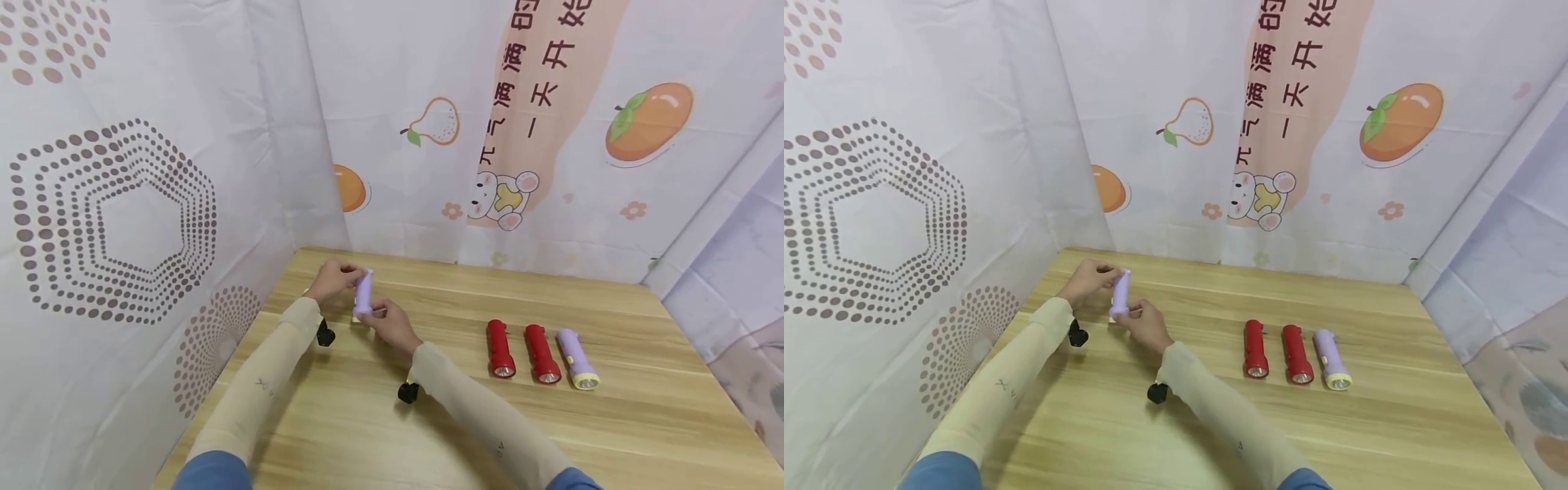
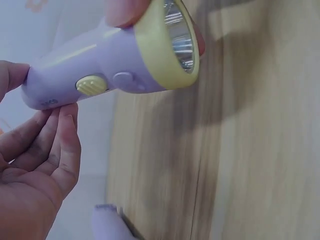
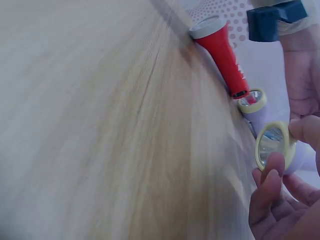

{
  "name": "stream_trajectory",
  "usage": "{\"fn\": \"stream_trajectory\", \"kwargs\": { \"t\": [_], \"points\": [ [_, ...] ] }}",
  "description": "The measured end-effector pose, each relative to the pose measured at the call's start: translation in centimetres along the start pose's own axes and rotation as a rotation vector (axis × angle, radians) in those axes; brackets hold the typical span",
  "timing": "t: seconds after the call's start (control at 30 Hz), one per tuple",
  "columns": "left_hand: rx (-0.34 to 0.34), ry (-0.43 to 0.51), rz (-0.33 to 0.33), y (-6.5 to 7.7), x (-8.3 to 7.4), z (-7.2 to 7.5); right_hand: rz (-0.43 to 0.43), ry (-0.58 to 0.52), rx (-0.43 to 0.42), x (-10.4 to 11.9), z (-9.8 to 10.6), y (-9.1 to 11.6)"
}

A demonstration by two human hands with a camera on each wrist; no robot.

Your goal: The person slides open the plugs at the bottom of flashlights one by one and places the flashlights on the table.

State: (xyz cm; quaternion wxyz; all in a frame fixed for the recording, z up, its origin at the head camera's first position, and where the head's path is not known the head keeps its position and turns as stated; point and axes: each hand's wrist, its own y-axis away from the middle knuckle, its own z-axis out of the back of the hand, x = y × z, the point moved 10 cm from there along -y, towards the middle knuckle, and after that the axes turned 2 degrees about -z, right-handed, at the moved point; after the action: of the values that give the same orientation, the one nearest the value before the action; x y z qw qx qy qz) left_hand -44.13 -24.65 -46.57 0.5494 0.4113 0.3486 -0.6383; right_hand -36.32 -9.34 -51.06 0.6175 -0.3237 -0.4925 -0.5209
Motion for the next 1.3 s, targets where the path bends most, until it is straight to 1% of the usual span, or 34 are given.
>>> {"fn": "stream_trajectory", "kwargs": {
  "t": [0.07, 0.23, 0.3, 0.47, 0.67, 0.87, 1.1, 1.3],
  "points": [
    [0.017, 0.009, -0.005, 0.4, -0.3, -0.6, -0.006, -0.013, 0.014, -0.2, 0.4, 0.6],
    [0.039, 0.069, -0.01, 1.0, -1.0, -2.2, -0.035, -0.046, 0.019, -0.9, 1.8, 1.7],
    [0.041, 0.071, -0.018, 1.3, -1.5, -2.6, -0.04, -0.048, 0.021, -1.1, 2.3, 2.1],
    [0.039, 0.039, -0.039, 2.1, -2.5, -3.6, -0.036, -0.023, 0.039, -0.9, 3.1, 3.1],
    [0.064, 0.077, -0.015, 3.0, -2.7, -4.9, -0.039, 0.003, 0.052, -1.1, 4.0, 4.6],
    [0.065, 0.064, -0.054, 3.9, -3.0, -6.0, -0.039, 0.022, 0.07, -1.5, 4.5, 5.9],
    [0.086, 0.084, -0.046, 5.2, -2.9, -7.0, -0.039, 0.049, 0.075, -2.1, 5.1, 7.3],
    [0.119, 0.084, -0.08, 6.3, -3.8, -8.0, -0.031, 0.076, 0.049, -2.5, 5.8, 8.6]
  ]
}}
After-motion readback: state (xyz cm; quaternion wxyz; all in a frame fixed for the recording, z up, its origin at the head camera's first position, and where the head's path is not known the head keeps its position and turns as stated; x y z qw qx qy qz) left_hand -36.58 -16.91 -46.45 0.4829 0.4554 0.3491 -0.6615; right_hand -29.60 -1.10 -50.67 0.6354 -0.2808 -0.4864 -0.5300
